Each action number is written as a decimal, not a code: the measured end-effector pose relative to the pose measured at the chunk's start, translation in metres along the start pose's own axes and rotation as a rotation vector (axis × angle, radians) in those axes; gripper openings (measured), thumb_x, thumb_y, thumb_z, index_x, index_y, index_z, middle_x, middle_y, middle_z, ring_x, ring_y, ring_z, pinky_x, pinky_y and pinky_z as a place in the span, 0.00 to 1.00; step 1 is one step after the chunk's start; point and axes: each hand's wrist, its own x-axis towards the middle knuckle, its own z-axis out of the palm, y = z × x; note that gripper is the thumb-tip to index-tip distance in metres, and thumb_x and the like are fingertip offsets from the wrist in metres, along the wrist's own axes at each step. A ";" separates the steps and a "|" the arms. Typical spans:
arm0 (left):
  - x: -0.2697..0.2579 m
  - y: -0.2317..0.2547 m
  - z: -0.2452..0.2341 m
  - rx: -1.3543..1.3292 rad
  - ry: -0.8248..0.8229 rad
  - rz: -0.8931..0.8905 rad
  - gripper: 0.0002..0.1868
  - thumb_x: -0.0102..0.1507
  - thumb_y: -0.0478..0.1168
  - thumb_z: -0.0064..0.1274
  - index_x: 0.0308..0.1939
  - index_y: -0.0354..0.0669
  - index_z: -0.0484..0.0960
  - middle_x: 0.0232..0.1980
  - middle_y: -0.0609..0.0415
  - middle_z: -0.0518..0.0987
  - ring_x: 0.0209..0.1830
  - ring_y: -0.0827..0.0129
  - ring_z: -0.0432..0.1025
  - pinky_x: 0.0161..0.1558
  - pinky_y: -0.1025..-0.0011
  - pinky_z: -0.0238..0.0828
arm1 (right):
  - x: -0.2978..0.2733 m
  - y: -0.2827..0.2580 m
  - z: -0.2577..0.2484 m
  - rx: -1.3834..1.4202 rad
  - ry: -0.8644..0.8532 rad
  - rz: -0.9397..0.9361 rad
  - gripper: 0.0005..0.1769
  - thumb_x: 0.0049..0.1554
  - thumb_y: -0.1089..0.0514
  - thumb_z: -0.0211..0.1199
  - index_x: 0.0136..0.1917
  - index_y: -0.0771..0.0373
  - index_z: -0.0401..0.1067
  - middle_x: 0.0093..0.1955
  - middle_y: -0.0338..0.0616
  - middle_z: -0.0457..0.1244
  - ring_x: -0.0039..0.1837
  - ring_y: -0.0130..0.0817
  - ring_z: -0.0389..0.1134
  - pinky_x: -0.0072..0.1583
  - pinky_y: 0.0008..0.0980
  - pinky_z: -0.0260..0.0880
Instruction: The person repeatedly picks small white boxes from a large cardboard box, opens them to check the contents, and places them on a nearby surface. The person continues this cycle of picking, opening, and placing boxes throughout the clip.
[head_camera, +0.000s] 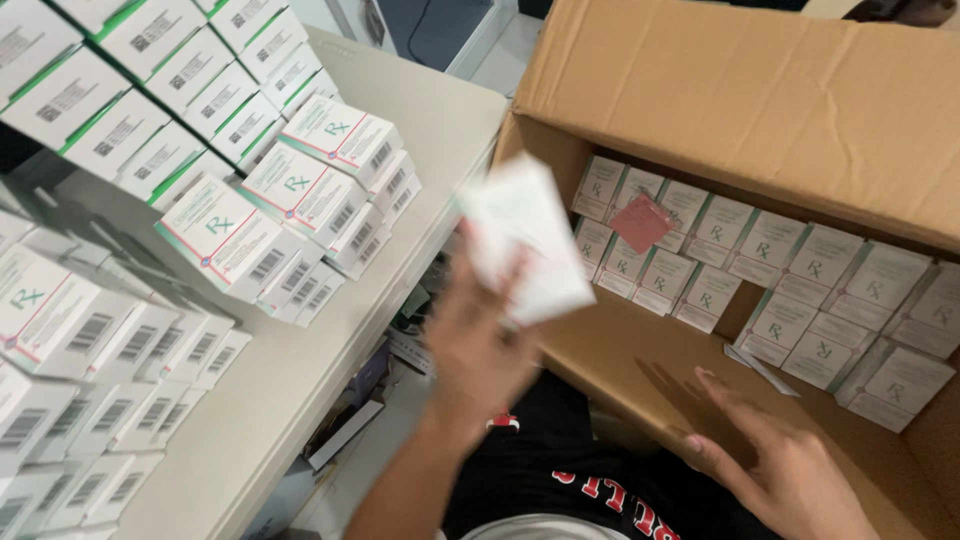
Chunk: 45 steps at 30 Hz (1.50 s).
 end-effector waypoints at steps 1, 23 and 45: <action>0.016 -0.013 -0.016 0.178 0.101 -0.009 0.36 0.60 0.38 0.69 0.72 0.58 0.74 0.81 0.34 0.57 0.80 0.36 0.61 0.70 0.56 0.74 | -0.001 -0.003 -0.001 0.012 0.018 -0.026 0.45 0.49 0.38 0.69 0.78 0.42 0.62 0.68 0.43 0.66 0.60 0.44 0.74 0.48 0.40 0.81; 0.027 0.045 0.073 0.065 -0.310 0.261 0.40 0.67 0.40 0.58 0.78 0.30 0.57 0.80 0.28 0.53 0.82 0.29 0.49 0.79 0.40 0.56 | -0.004 -0.031 -0.013 0.046 0.072 0.037 0.37 0.53 0.39 0.65 0.72 0.56 0.69 0.56 0.58 0.69 0.56 0.60 0.70 0.58 0.51 0.71; -0.072 0.160 0.431 -0.362 -1.275 0.217 0.24 0.61 0.42 0.61 0.59 0.47 0.72 0.63 0.42 0.76 0.66 0.46 0.70 0.63 0.56 0.69 | -0.030 0.004 -0.067 0.188 0.085 0.320 0.22 0.54 0.48 0.64 0.58 0.58 0.79 0.43 0.55 0.72 0.48 0.51 0.74 0.55 0.45 0.74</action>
